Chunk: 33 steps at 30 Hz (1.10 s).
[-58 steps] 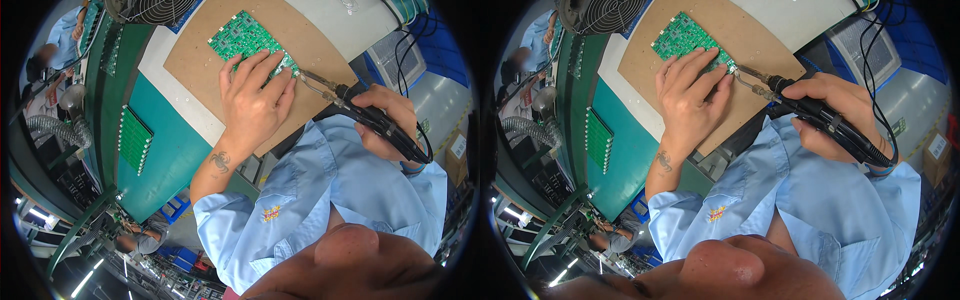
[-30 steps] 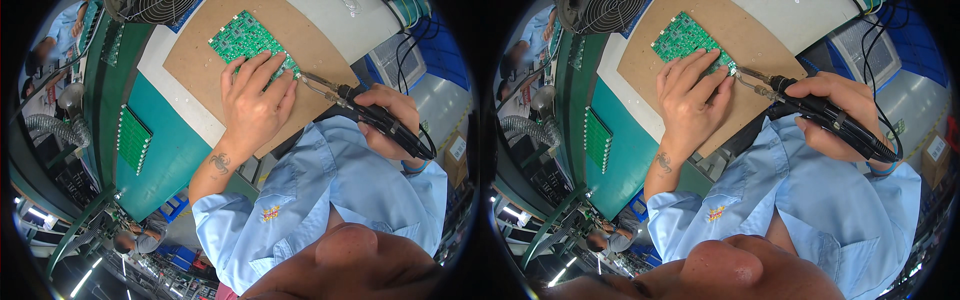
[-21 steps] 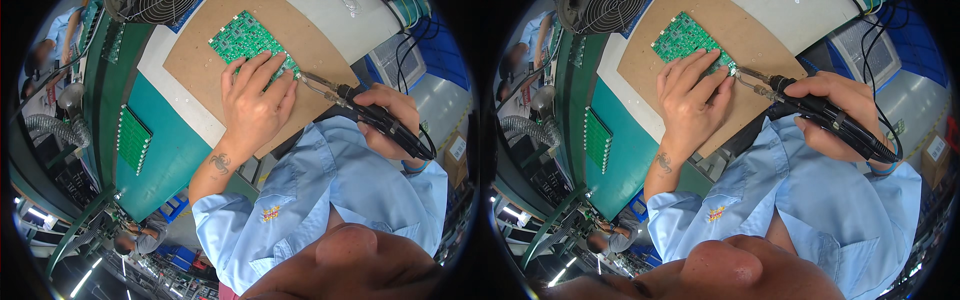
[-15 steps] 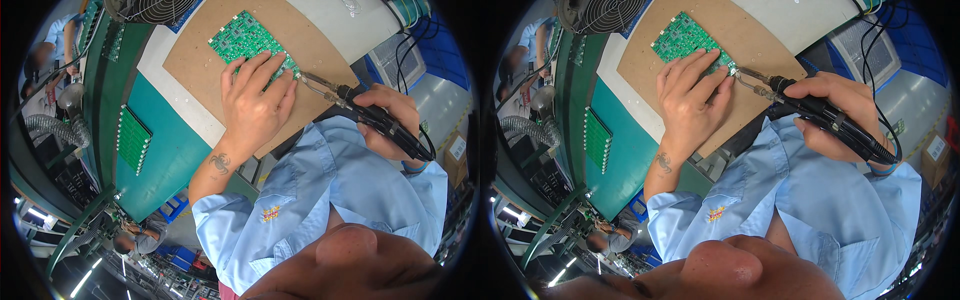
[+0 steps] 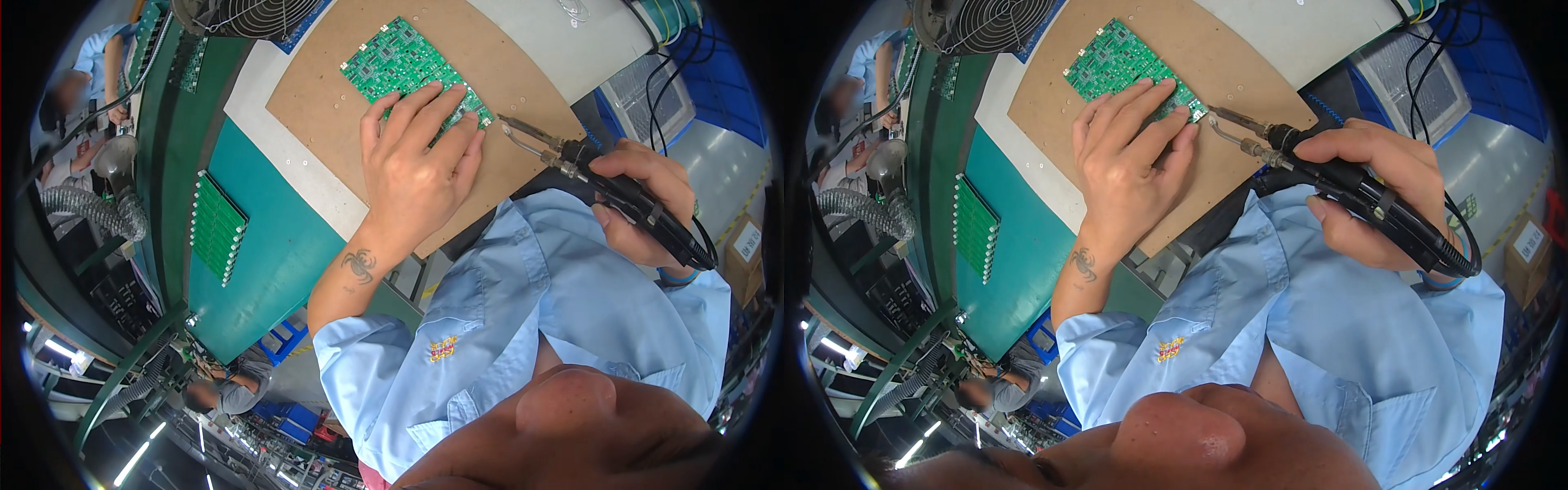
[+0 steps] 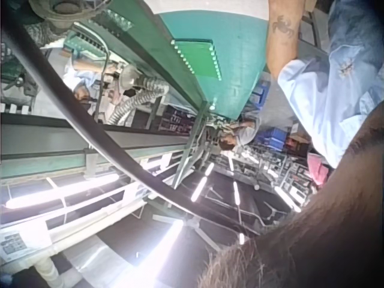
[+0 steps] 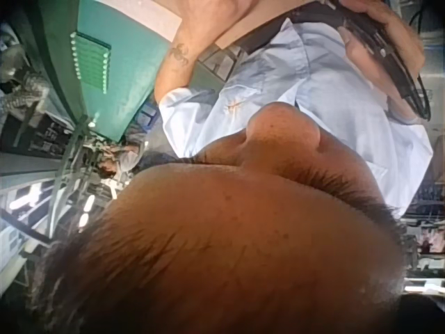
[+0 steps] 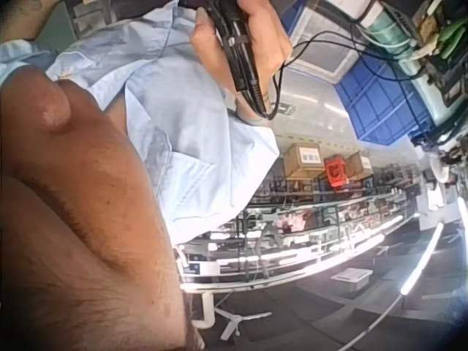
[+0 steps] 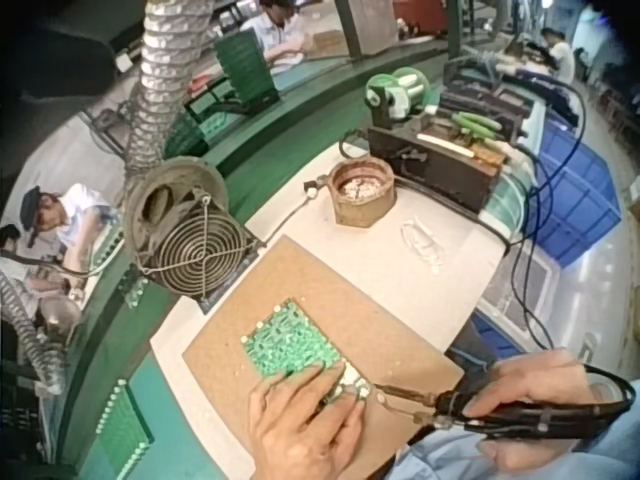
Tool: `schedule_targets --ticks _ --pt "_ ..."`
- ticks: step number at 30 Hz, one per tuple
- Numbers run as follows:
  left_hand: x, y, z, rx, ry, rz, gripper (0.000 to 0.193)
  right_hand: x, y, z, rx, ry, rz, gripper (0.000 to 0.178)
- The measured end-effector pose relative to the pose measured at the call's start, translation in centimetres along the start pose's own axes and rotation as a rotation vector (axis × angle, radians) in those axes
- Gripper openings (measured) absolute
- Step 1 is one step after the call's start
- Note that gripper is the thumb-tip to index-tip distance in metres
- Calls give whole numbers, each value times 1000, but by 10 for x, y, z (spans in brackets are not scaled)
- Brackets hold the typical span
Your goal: The person attaches connectors onto a circuit board by hand, solders the connections using a soldering iron, and places the completed circuit board onto the table.
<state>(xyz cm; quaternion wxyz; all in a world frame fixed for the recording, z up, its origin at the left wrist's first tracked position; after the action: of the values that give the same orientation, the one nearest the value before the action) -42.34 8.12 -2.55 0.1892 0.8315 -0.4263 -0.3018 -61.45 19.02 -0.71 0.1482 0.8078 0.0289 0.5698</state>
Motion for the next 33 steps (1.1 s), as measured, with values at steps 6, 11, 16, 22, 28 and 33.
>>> schedule_targets --ticks 6,11,16,22,28,33 --pt "0 -4 1 -10 -14 -5 14 8 0 -3 -21 -15 -61 43" --pt "-1 -6 -1 -16 -26 0 18 19 -2 0 -17 -31 -120 48" --pt "-5 -3 -10 -1 -21 -19 22 24 -9 5 -29 -56 -76 44" --pt "-2 -7 -21 19 2 -45 25 26 -11 18 -15 -64 -42 42" --pt "-1 -10 -23 9 5 -39 22 27 -7 28 20 -99 -92 43" --pt "1 -13 -18 -4 -5 -24 18 26 -4 31 22 -95 -94 43"
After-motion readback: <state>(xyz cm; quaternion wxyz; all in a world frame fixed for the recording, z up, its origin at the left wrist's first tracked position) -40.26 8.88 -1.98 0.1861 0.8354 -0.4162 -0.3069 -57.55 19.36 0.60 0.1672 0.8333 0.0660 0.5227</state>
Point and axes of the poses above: each hand's wrist, its own y-axis towards the middle knuckle, its own z-axis out of the palm, x = y × z, the point moved 8 cm from there along y, towards the middle knuckle, and after that the axes turned 10 degrees about -x, right-handed, at the moved point
